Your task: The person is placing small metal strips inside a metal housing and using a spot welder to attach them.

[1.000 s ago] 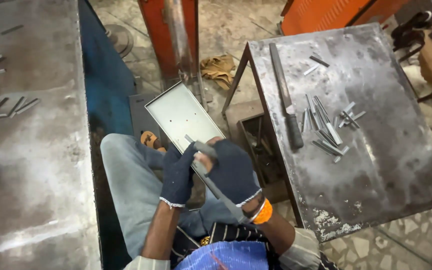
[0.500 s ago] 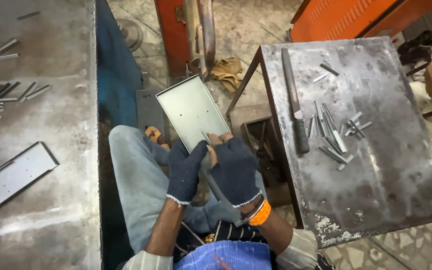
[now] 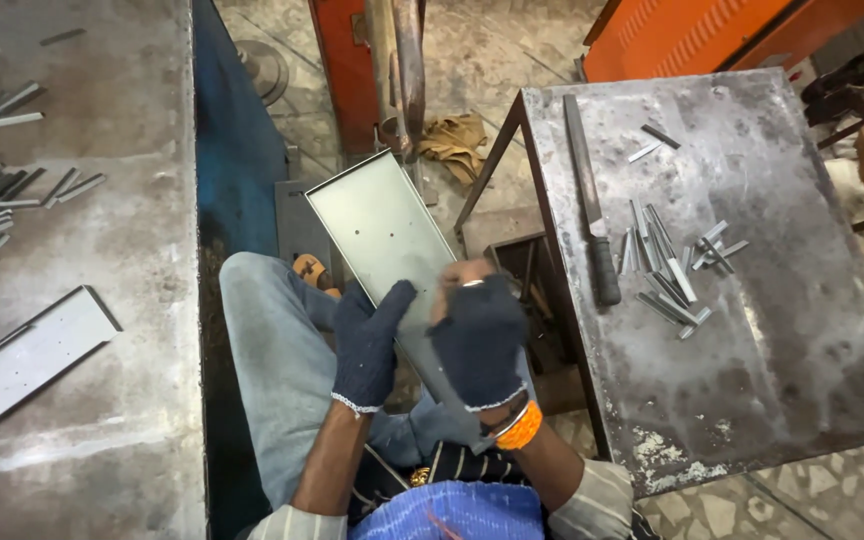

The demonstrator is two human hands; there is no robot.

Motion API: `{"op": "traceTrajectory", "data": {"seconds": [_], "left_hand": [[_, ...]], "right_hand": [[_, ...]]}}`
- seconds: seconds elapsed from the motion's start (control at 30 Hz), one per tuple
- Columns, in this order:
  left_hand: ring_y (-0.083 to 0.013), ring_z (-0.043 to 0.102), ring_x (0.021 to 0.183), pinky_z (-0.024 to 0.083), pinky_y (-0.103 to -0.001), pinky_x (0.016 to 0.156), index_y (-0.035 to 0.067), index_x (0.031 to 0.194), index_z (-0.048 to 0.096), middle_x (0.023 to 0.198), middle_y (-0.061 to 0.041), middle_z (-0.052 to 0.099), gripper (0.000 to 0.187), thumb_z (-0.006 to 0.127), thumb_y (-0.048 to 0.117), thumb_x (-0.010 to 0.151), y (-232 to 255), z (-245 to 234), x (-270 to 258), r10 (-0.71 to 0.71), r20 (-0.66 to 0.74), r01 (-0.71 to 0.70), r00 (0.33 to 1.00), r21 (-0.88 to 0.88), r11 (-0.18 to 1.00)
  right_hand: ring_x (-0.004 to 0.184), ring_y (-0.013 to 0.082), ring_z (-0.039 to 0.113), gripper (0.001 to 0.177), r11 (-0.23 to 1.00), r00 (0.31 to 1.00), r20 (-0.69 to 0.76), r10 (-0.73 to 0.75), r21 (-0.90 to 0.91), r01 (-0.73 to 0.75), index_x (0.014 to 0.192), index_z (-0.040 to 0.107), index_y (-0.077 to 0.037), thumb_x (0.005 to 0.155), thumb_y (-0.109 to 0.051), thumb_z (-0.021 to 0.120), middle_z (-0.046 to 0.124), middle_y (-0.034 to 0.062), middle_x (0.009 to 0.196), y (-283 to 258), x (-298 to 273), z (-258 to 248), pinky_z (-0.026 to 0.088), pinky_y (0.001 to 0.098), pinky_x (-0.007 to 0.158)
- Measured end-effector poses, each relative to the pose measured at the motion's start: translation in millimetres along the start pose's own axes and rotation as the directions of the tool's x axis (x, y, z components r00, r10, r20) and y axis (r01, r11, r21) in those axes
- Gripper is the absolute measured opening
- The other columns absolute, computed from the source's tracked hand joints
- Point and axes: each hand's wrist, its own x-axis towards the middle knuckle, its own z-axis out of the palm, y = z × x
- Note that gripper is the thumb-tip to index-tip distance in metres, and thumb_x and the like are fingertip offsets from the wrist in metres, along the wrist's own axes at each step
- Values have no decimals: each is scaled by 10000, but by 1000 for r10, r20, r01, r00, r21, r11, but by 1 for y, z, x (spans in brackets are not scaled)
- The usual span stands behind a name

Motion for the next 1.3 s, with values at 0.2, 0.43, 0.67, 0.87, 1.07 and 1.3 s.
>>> {"op": "traceTrajectory", "data": {"seconds": [0.2, 0.43, 0.67, 0.87, 1.07, 1.3], "left_hand": [[-175, 697, 868, 575, -321, 776, -43, 1158, 683, 1032, -112, 751, 330, 754, 127, 883, 11, -3, 0, -18, -2, 18, 1000, -43, 999], [-184, 719, 858, 589, -324, 760, -45, 1175, 693, 1026, -116, 762, 356, 746, 126, 868, 41, 2, -12, -67, 26, 69, 997, -57, 996], [-167, 719, 824, 605, -312, 692, -1, 1214, 605, 994, -108, 749, 458, 783, 122, 810, 58, 12, -9, 40, -13, -35, 999, 254, 967], [-158, 716, 853, 595, -309, 749, -35, 1167, 672, 1008, -108, 758, 345, 746, 127, 871, 68, 10, 4, 130, 37, -135, 991, 237, 962], [-163, 719, 837, 599, -313, 747, -37, 1137, 712, 986, -124, 758, 289, 726, 134, 905, 79, 10, 21, 221, 68, -231, 973, 310, 922], [-142, 702, 878, 582, -291, 759, -19, 1214, 668, 1045, -103, 748, 383, 739, 104, 859, 82, 17, 35, 186, 42, -190, 982, 129, 973]], "right_hand": [[744, 368, 670, 383, 995, 995, -88, -40, -90, 32, 1090, 647, -17, 783, -186, 799, 667, 175, 848, 8, 19, -25, 524, 447, 635], [658, 347, 663, 354, 984, 983, 96, -154, -72, 162, 1255, 700, -55, 913, -147, 712, 655, 174, 756, 3, 20, -32, 518, 440, 596], [596, 344, 644, 414, 984, 979, 112, -172, -28, 176, 1319, 669, -18, 917, -113, 698, 644, 182, 725, -5, 34, -36, 508, 435, 563], [572, 358, 649, 215, 983, 978, 125, -168, -52, 176, 1080, 723, -8, 910, -137, 707, 649, 189, 695, -6, 50, -32, 496, 452, 546], [582, 347, 673, 155, 985, 975, 148, -166, -10, 170, 883, 685, -24, 930, -172, 690, 653, 184, 684, -7, 72, -24, 517, 445, 547], [576, 380, 660, 200, 988, 982, 145, -118, -86, 132, 786, 634, -52, 920, -189, 693, 639, 187, 642, -2, 82, -12, 506, 488, 549]]}}
